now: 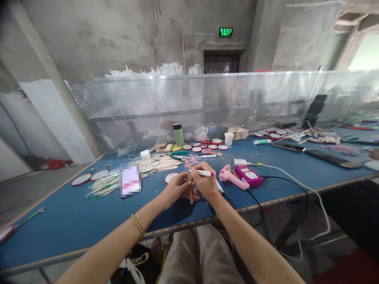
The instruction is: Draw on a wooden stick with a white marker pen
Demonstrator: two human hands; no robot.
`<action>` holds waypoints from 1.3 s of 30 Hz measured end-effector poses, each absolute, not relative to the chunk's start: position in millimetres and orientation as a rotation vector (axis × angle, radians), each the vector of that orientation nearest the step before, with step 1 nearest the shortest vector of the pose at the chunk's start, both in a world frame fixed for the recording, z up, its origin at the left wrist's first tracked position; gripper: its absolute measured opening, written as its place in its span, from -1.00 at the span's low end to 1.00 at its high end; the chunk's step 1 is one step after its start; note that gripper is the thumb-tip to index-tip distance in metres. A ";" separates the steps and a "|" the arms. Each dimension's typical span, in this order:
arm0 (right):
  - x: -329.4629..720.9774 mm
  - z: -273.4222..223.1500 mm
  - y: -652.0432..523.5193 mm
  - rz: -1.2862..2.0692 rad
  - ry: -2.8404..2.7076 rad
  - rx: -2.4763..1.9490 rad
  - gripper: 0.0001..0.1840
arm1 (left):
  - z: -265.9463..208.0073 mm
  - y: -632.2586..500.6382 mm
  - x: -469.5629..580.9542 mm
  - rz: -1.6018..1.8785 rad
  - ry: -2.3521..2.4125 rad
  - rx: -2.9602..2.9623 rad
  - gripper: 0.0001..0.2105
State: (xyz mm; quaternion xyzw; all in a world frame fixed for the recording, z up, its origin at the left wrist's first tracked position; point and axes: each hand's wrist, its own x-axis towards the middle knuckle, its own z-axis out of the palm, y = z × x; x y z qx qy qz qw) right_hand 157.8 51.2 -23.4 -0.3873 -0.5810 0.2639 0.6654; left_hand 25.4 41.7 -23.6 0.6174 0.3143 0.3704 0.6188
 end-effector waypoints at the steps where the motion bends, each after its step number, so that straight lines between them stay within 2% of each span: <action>1: 157.8 -23.3 51.2 0.598 -1.312 -0.870 -0.66 | -23.3 41.5 25.5 0.852 0.722 1.418 -0.64; 39: 157.3 -22.6 50.0 0.601 -1.303 -0.864 -0.69 | -22.2 40.9 25.2 0.842 0.729 1.403 -0.66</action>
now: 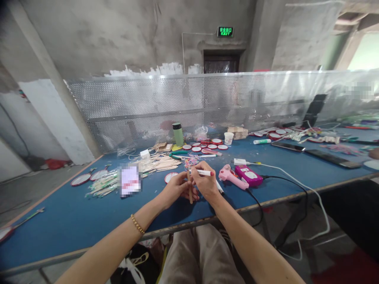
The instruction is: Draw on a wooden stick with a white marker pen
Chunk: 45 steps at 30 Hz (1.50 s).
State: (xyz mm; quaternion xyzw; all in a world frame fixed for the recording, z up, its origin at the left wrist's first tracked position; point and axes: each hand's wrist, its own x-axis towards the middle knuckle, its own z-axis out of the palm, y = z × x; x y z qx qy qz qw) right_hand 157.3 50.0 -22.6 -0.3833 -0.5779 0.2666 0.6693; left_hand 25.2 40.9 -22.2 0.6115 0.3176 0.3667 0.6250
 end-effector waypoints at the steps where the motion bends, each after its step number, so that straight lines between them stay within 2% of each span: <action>1: 157.5 -22.4 49.9 0.600 -1.301 -0.858 -0.70 | -21.9 40.7 25.1 0.839 0.730 1.404 -0.66; 12: 157.7 -23.0 50.6 0.596 -1.310 -0.863 -0.66 | -20.5 39.8 25.4 0.837 0.739 1.403 -0.66; 45: 158.4 -21.0 48.4 0.622 -1.282 -0.859 -0.70 | -21.0 40.1 25.6 0.835 0.732 1.402 -0.69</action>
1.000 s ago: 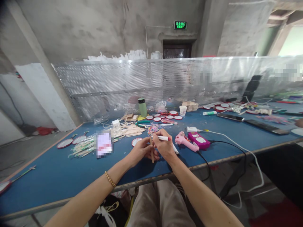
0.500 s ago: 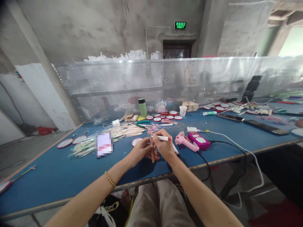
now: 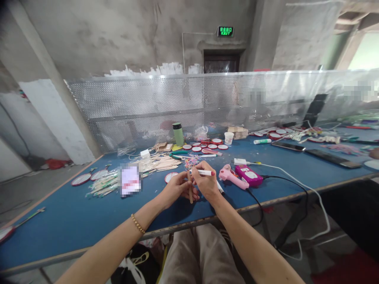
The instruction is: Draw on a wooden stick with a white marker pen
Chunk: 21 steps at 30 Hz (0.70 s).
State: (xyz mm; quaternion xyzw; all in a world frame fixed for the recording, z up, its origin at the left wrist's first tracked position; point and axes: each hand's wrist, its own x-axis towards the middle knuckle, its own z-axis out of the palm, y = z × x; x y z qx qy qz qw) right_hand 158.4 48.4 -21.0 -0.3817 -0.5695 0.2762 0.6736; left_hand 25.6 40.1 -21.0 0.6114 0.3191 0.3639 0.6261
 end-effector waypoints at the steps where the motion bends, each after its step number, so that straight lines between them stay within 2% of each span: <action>1: 158.3 -21.1 48.4 0.619 -1.283 -0.860 -0.70 | -21.3 40.3 25.6 0.835 0.731 1.401 -0.69; 21: 158.3 -23.3 50.4 0.590 -1.309 -0.852 -0.71 | -22.7 42.1 25.6 0.834 0.732 1.408 -0.67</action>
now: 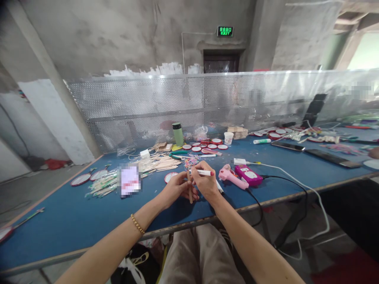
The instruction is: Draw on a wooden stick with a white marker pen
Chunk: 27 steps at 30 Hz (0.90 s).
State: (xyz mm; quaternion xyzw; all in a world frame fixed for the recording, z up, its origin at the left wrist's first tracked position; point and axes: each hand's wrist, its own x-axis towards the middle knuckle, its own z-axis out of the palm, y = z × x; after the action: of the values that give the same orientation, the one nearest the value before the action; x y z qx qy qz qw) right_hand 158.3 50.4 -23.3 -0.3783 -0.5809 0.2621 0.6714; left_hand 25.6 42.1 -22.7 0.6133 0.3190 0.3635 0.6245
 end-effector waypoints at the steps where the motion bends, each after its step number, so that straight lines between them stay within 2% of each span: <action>1: 158.3 -23.3 50.5 0.592 -1.310 -0.856 -0.70 | -22.6 42.1 25.7 0.834 0.733 1.407 -0.68; 27: 158.5 -21.2 48.5 0.602 -1.300 -0.889 -0.67 | -22.9 41.3 24.8 0.841 0.714 1.398 -0.64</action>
State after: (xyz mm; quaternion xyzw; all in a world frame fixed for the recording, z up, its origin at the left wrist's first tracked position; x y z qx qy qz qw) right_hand 158.5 48.5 -21.2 -0.3937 -0.5757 0.2665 0.6652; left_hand 24.8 41.3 -22.9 0.6103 0.3118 0.3669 0.6290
